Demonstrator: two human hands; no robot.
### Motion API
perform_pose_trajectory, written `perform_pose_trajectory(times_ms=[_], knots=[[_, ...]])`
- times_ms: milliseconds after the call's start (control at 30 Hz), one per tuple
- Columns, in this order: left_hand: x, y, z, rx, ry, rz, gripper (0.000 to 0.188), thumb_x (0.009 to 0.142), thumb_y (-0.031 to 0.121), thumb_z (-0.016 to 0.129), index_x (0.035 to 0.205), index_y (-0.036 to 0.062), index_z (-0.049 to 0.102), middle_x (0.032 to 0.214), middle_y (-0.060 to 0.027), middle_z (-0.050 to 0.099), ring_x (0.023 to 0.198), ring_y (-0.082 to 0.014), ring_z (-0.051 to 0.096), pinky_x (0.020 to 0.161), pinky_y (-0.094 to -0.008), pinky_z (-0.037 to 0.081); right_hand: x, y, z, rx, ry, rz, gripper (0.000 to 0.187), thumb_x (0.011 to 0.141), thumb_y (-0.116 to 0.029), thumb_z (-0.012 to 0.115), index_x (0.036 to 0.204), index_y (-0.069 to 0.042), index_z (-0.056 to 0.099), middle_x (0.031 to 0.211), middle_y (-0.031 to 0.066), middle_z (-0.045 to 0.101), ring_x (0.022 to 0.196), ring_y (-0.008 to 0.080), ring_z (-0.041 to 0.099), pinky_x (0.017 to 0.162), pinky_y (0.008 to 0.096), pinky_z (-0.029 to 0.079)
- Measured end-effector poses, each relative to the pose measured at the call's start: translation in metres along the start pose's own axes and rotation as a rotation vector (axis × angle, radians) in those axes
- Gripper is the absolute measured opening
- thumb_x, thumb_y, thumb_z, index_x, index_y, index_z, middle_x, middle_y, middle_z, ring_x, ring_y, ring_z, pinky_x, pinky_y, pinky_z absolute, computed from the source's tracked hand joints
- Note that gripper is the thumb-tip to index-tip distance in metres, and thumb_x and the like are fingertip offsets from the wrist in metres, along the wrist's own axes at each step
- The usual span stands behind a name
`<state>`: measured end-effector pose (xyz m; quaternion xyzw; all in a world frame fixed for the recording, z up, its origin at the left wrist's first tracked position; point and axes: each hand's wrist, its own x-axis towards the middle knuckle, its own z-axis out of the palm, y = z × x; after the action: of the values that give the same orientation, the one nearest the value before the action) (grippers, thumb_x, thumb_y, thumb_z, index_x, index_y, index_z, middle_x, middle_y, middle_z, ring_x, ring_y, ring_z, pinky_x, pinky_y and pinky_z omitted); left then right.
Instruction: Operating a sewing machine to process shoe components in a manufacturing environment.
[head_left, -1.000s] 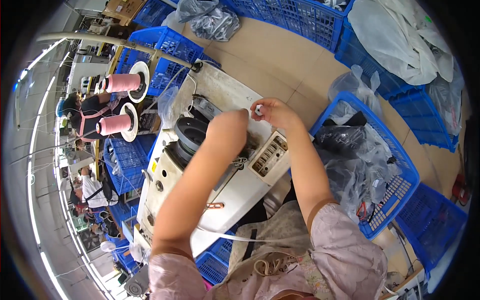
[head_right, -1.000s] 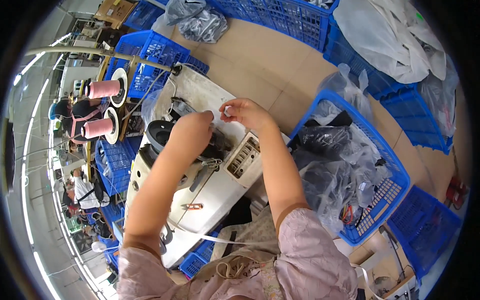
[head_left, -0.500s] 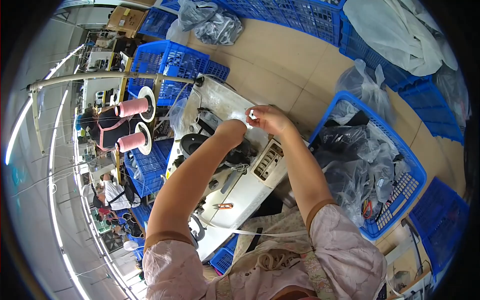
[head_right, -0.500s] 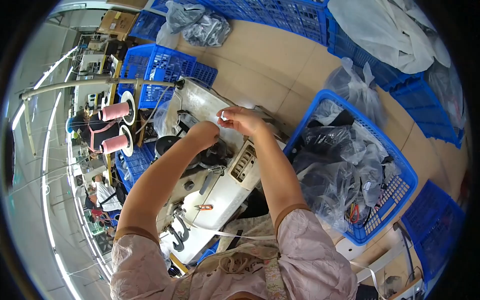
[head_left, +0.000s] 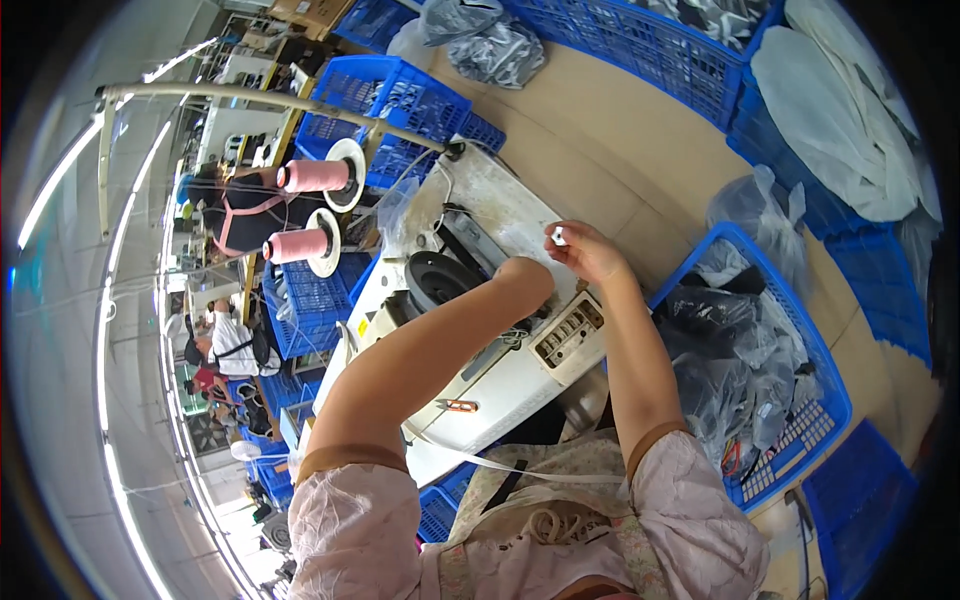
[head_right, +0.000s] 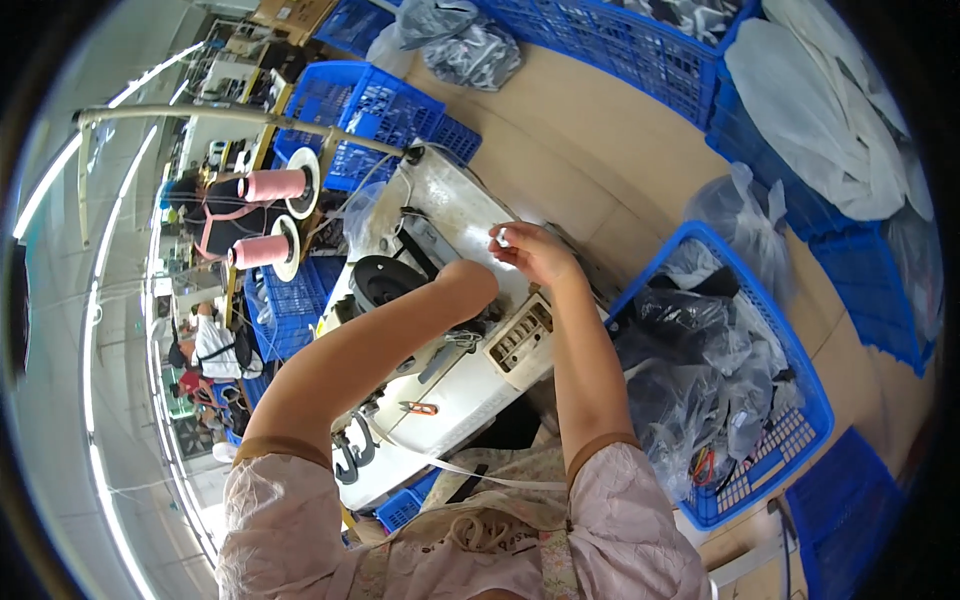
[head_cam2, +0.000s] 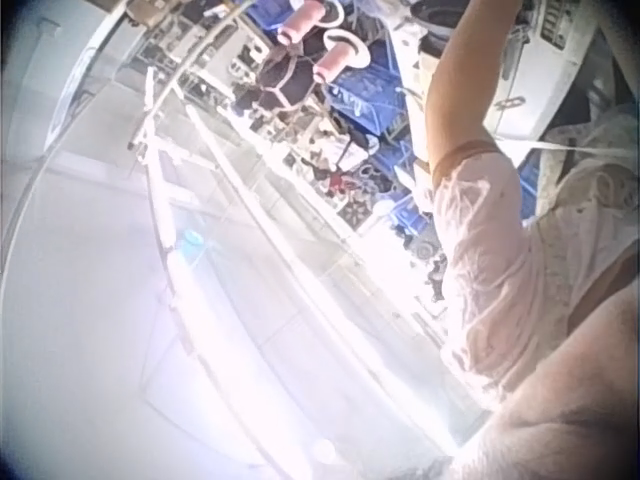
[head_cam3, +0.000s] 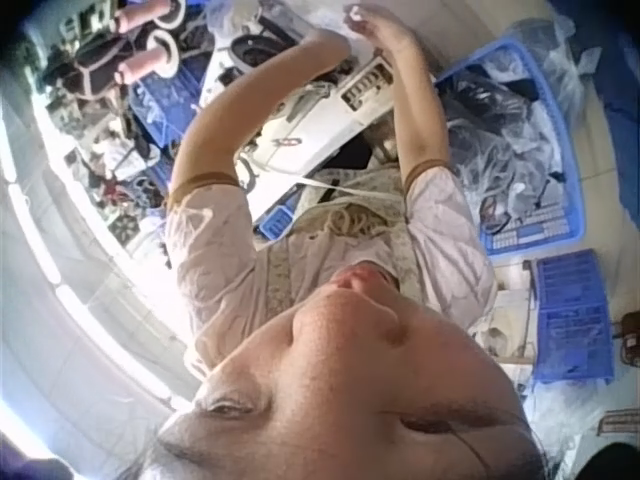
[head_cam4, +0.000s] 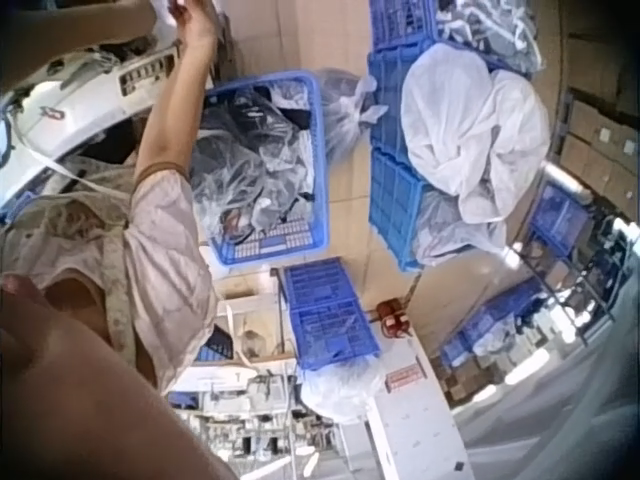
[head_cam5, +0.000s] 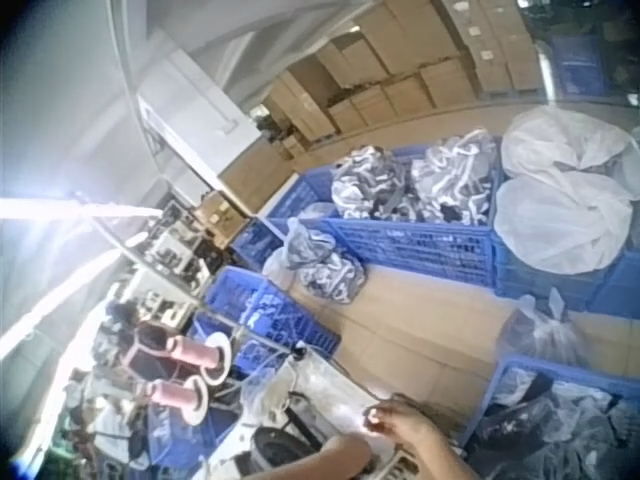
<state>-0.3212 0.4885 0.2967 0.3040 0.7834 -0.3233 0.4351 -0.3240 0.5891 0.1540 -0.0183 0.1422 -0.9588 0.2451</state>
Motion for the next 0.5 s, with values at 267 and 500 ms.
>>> perform_pose_trajectory(times_ms=[267,500], knots=[[0.011,0.007,-0.010,-0.098,-0.217,-0.046,0.026,0.067,0.010,0.074,0.092,0.0140,0.073,0.097,-0.0050,0.069,0.088,-0.0234,0.067,0.065,-0.0400,0.056,0.001,-0.002,-0.005,-0.030,-0.046,0.019,0.026,0.086,-0.024,0.064,0.101,-0.003,0.062,0.087,0.0067,0.065,0.081,0.0152,0.063,0.076,0.0258,0.052],[0.011,0.004,-0.004,-0.199,-0.165,-0.053,0.030,0.065,0.010,0.075,0.095,0.0156,0.073,0.097,-0.0036,0.069,0.087,-0.0232,0.067,0.063,-0.0414,0.056,0.003,0.001,-0.010,-0.039,-0.008,0.038,0.026,0.087,-0.023,0.063,0.103,-0.003,0.061,0.087,0.0070,0.065,0.081,0.0166,0.063,0.076,0.0268,0.052]])
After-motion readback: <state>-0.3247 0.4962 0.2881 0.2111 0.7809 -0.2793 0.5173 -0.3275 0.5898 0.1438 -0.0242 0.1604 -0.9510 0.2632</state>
